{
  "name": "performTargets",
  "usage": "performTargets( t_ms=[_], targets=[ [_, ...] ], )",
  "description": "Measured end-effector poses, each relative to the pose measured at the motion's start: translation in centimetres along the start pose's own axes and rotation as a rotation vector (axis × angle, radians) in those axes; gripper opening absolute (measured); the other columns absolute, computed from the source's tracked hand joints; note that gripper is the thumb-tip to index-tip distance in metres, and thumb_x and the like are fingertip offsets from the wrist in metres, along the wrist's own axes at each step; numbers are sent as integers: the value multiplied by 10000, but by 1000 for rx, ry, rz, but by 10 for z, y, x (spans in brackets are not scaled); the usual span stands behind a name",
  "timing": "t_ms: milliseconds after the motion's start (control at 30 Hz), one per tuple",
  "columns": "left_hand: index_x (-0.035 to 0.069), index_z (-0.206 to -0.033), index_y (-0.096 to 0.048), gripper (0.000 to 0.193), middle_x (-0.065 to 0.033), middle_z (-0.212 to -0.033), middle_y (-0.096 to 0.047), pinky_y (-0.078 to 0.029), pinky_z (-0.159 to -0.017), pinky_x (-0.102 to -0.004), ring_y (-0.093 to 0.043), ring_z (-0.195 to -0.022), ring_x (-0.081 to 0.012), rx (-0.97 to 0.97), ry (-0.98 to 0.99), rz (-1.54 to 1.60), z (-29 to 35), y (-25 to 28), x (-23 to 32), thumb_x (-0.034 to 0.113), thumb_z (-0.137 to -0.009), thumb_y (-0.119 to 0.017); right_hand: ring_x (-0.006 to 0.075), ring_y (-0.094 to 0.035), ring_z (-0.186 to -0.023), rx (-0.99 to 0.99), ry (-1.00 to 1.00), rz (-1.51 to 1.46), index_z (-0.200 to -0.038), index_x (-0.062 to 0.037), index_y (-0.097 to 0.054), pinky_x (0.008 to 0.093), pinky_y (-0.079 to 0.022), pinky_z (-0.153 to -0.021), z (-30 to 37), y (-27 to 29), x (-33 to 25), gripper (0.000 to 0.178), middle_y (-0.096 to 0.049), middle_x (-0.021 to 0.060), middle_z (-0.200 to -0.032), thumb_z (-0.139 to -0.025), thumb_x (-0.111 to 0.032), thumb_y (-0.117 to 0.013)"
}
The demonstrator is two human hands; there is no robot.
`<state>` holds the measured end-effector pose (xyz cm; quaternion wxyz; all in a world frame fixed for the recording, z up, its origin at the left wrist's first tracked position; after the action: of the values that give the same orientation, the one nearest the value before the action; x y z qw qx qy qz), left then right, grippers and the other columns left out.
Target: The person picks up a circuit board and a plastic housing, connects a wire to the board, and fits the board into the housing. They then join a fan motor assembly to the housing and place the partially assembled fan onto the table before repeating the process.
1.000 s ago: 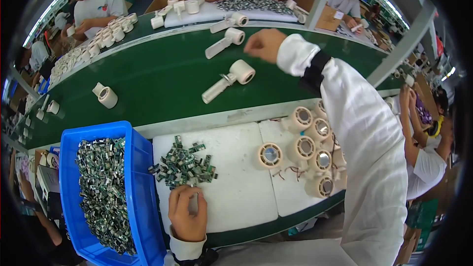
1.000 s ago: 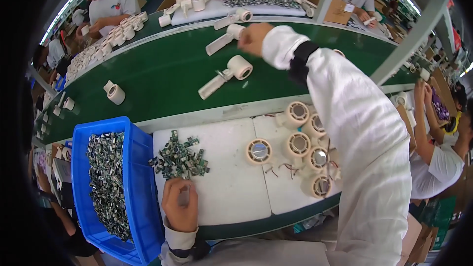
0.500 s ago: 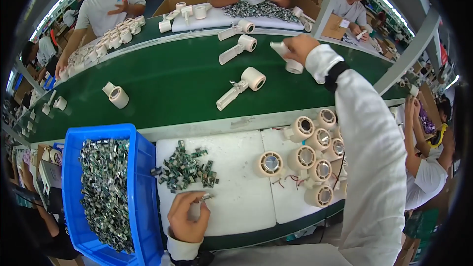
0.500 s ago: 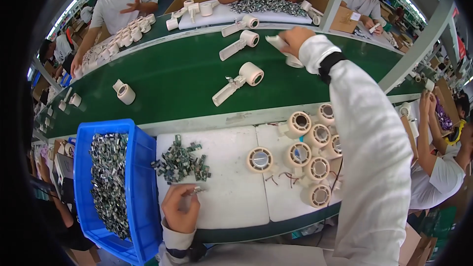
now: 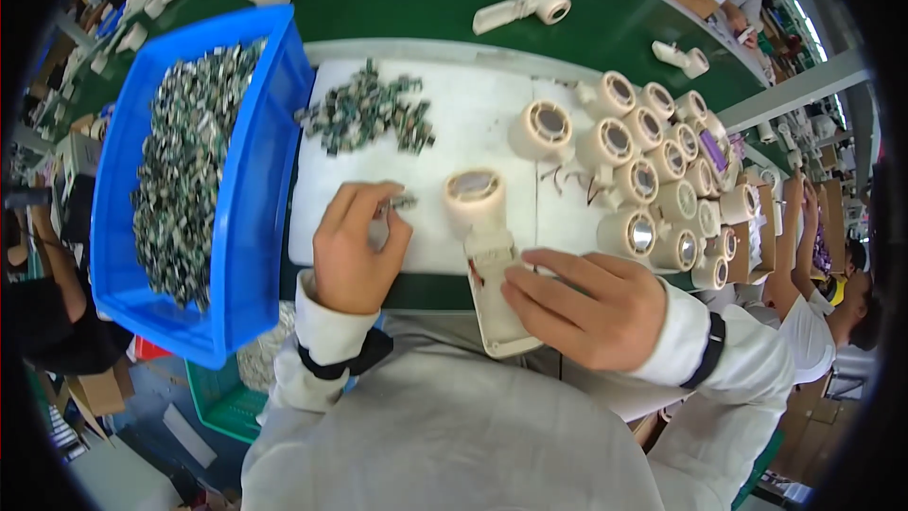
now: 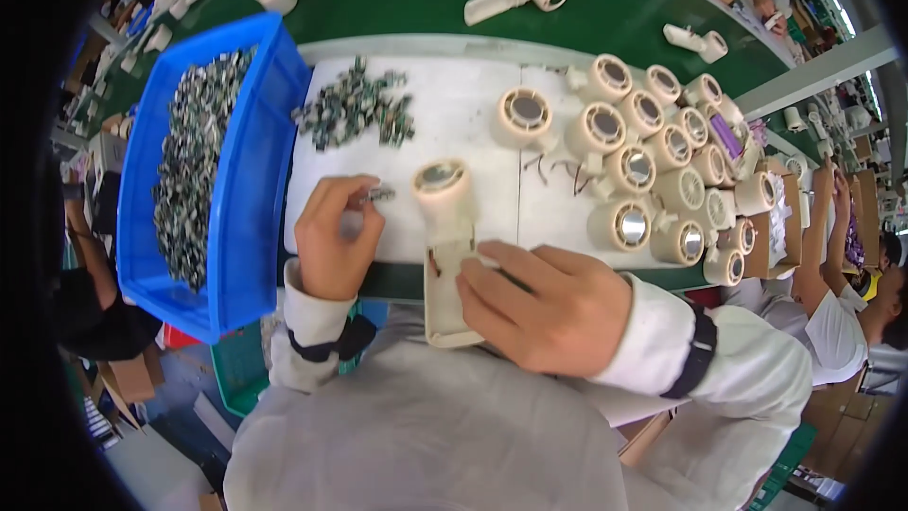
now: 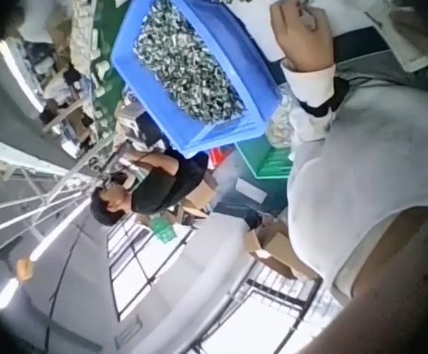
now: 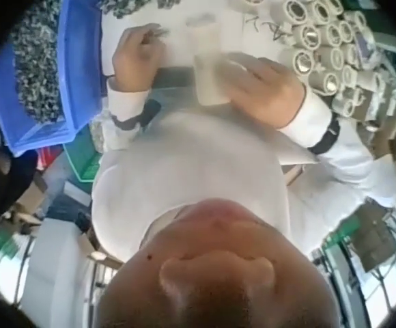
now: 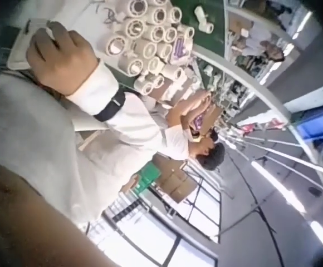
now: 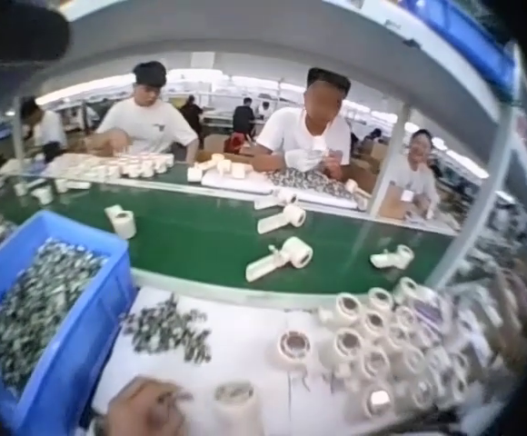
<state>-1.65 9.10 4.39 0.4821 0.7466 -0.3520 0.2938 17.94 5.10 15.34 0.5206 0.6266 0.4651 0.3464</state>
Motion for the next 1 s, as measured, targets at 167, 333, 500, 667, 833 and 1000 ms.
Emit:
performTargets(
  t_ms=[167,333,500,667,833,1000],
  targets=[
    [31,-1045,-638,265,-136,-917,-626,-509,-714,-364,-623,-777,-286,6,-110,-145,9,1,6,-30,-788,-663,274,-685,-993,3,-56,161,-1082,-3,-688,332,-584,-701,10,-44,-3,371,-681,97,-1097,-718,-75,-670],
    [32,-1080,-609,291,-137,-926,-635,-513,-716,-374,-629,-785,-291,-34,-144,-277,12,-1,9,-31,-804,-674,260,-685,-928,-85,-165,-69,-1094,-12,-669,331,-578,-702,11,-72,9,343,-678,93,-1036,-754,-61,-668],
    [37,-1076,-635,269,-143,-955,-666,-527,-708,-355,-648,-803,-291,-14,111,167,17,-2,12,-40,-823,-683,234,-695,-870,-86,-438,-293,-1130,-53,-650,339,-575,-691,7,-80,30,385,-686,82,-1033,-747,-72,-686],
    [34,-1064,-669,258,-138,-972,-686,-533,-701,-339,-658,-813,-289,-253,47,455,41,-11,32,-44,-820,-698,223,-693,-781,-144,-394,-291,-1159,-93,-641,339,-567,-638,-6,-91,40,395,-677,61,-979,-765,-101,-673],
    [28,-1050,-691,253,-119,-979,-694,-537,-728,-356,-659,-831,-296,-484,-172,391,60,-28,44,-32,-805,-711,220,-662,-686,-126,-152,-99,-1148,-98,-646,324,-549,-574,-15,-97,27,353,-642,46,-899,-799,-151,-647],
    [32,-1038,-693,255,-119,-991,-698,-536,-759,-381,-655,-855,-313,-468,-293,286,63,-33,43,-14,-789,-724,198,-655,-653,17,-72,5,-1111,-104,-651,316,-532,-535,-13,-98,23,293,-638,38,-860,-823,-156,-650]
  ],
)
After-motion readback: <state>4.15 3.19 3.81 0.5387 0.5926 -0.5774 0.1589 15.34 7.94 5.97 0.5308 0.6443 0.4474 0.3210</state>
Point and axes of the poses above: each hand's wrist, its own z-axis away from the middle knuckle, its own y-axis out of the back of the hand, x = y × z, the point moved 7 cm from there along -z, towards the middle knuckle
